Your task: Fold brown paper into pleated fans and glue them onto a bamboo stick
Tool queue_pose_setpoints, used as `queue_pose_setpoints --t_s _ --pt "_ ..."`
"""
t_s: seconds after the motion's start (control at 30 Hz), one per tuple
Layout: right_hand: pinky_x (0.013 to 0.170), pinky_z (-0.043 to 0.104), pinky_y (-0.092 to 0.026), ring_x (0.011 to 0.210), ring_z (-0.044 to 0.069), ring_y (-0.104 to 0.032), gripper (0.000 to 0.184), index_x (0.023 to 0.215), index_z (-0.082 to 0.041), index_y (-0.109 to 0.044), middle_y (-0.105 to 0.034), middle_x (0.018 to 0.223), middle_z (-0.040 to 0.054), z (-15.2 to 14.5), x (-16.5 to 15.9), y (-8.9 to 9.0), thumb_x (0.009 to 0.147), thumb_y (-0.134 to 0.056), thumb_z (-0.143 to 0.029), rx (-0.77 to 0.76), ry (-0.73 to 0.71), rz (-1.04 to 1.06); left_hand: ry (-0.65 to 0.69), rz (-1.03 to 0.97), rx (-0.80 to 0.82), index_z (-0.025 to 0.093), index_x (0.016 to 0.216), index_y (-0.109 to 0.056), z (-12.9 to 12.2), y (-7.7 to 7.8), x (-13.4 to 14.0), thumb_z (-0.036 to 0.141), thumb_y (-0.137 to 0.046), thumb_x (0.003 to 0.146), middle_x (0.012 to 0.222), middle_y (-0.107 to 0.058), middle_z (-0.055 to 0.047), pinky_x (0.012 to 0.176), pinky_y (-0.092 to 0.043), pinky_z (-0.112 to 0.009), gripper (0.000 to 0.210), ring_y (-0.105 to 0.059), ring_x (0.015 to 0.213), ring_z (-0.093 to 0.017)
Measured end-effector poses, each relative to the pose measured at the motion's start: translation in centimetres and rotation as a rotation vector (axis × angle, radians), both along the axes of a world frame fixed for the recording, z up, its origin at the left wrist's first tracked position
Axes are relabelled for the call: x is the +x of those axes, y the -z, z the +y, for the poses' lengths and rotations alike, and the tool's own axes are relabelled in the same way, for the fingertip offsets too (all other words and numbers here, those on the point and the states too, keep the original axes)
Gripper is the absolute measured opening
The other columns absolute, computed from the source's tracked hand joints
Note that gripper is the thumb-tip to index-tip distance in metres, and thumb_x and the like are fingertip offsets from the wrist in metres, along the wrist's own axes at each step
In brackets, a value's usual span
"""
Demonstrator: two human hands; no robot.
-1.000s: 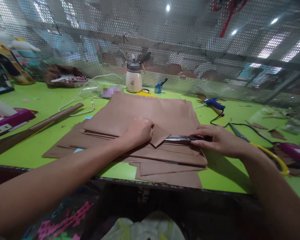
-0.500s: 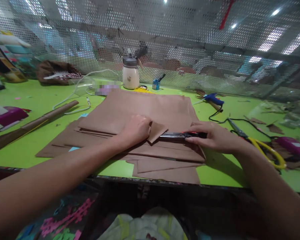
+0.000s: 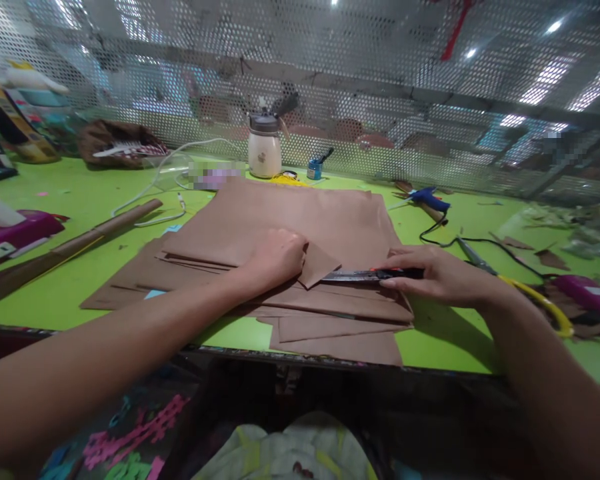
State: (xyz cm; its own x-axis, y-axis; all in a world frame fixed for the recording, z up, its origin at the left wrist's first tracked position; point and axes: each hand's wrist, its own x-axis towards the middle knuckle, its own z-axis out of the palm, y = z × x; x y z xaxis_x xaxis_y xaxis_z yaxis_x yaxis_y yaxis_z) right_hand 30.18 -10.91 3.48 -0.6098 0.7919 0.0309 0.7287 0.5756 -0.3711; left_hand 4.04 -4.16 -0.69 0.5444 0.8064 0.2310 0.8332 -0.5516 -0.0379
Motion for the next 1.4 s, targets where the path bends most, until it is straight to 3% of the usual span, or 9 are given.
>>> queue_pose_setpoints --t_s 0.4,0.73,0.9,1.1,1.27,1.4 --pt "0.066 0.025 -0.044 0.073 0.016 -0.059 0.033 0.105 -0.019 -0.064 -0.062 0.081 0.0063 -0.2 0.0 -0.2 0.084 -0.049 -0.039 -0.084 -0.064 0.007 0.001 -0.015 0.013 0.014 0.084 -0.068 0.1 0.5 -0.3 0.02 -0.04 0.075 0.08 -0.067 -0.012 0.06 -0.038 -0.03 0.03 -0.058 0.069 -0.02" --pt "0.069 0.027 -0.045 0.077 0.017 -0.06 0.035 0.102 -0.02 -0.065 -0.065 0.086 0.0058 0.2 1.5 -0.4 0.082 -0.049 -0.043 -0.028 0.06 0.01 -0.002 -0.088 -0.038 0.014 0.079 -0.069 -0.2 -0.1 -0.4 0.02 -0.041 0.074 0.078 -0.068 -0.012 0.061 -0.041 -0.029 0.029 -0.06 0.069 -0.02" --pt "0.067 0.029 -0.045 0.073 0.018 -0.058 0.038 0.101 -0.018 -0.065 -0.063 0.08 0.0068 0.4 2.8 -0.5 0.08 -0.051 -0.046 0.066 0.21 0.014 -0.027 -0.332 -0.171 0.017 0.086 -0.07 1.3 0.6 -0.7 0.017 -0.042 0.072 0.082 -0.07 -0.007 0.063 -0.044 -0.025 0.032 -0.061 0.071 -0.017" --pt "0.069 0.028 -0.044 0.08 0.018 -0.058 0.033 0.101 -0.019 -0.065 -0.064 0.089 0.0066 0.2 1.6 -0.4 0.081 -0.052 -0.042 0.046 0.139 0.088 -0.08 -0.543 -0.326 0.016 0.102 -0.066 2.1 0.4 -1.0 0.016 -0.044 0.071 0.066 -0.066 -0.003 0.053 -0.041 -0.022 0.037 -0.053 0.054 -0.012" --pt "0.067 0.029 -0.043 0.074 0.018 -0.056 0.031 0.099 -0.018 -0.063 -0.062 0.082 0.0052 1.1 1.3 0.8 0.08 -0.053 -0.04 0.234 0.251 0.099 -0.128 -0.911 -0.605 0.015 0.116 -0.056 1.7 -0.5 -1.2 0.02 -0.051 0.074 0.053 -0.052 0.002 0.041 -0.031 -0.017 0.042 -0.041 0.042 -0.007" --pt "0.062 0.028 -0.042 0.067 0.017 -0.055 0.025 0.085 -0.016 -0.06 -0.061 0.074 0.0043 1.6 1.3 1.5 0.077 -0.055 -0.039 0.415 0.384 0.088 -0.109 -1.173 -0.827 0.015 0.114 -0.054 1.6 -1.1 -1.5 0.022 -0.057 0.074 0.067 -0.056 -0.001 0.043 -0.036 -0.017 0.041 -0.046 0.044 -0.006"
